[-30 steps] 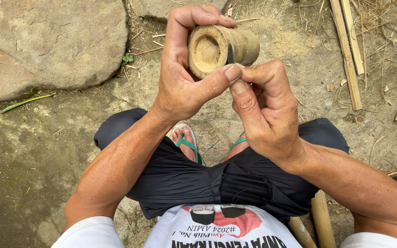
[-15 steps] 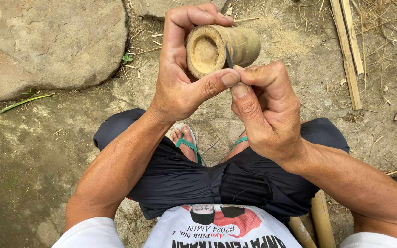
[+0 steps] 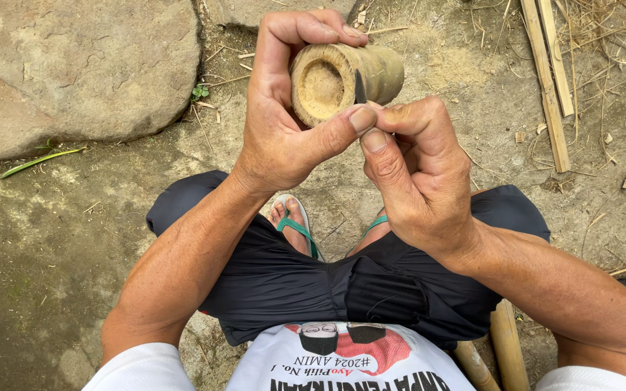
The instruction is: The person sits on the ground holding a bamboo cylinder and repeatedly scrapes and smooths its rim and outer surface with a small blade, rotating the piece to work different sides. Near the end they hand the bamboo piece to another person who continues working on it.
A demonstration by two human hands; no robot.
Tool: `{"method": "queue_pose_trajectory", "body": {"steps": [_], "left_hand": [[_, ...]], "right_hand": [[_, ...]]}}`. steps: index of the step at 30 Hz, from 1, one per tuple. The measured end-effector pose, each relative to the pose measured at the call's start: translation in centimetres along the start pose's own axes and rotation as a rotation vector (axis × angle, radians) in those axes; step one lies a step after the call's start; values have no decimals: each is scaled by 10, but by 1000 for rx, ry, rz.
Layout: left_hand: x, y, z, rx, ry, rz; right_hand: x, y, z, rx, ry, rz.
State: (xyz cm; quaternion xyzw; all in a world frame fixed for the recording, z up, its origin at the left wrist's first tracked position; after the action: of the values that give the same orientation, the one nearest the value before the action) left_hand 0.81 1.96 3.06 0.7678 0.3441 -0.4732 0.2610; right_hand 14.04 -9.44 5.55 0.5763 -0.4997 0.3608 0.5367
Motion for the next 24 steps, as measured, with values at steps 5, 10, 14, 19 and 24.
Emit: {"method": "queue_pose_trajectory", "body": {"steps": [5,10,14,19,24], "left_hand": [[1,1,0,-15,24,-33],[5,1,0,-27,31,-16],[5,-3,-1,-2,22,19],[4,-3,0,8,4,26],[3,-3,0,-7,-12,6]], "right_hand": [[1,-1,-1,5,-12,91],[1,-1,-4,8,-10,32],[0,-1,-5,-7,28,-39],[0,0,-4,45,14,-93],[-2,0,-3,34,22,-77]]}}
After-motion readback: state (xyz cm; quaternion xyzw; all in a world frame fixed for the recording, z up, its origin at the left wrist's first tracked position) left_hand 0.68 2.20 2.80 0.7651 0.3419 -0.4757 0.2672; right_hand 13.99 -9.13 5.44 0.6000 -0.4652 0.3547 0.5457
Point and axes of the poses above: each hand's wrist, its own z-axis away from the middle knuckle, its own y-axis out of the palm, x = y × z, the point moved 4 cm from there along -z, towards the middle knuckle, and after that the axes turned 15 degrees about -z, right-handed, at the moved point
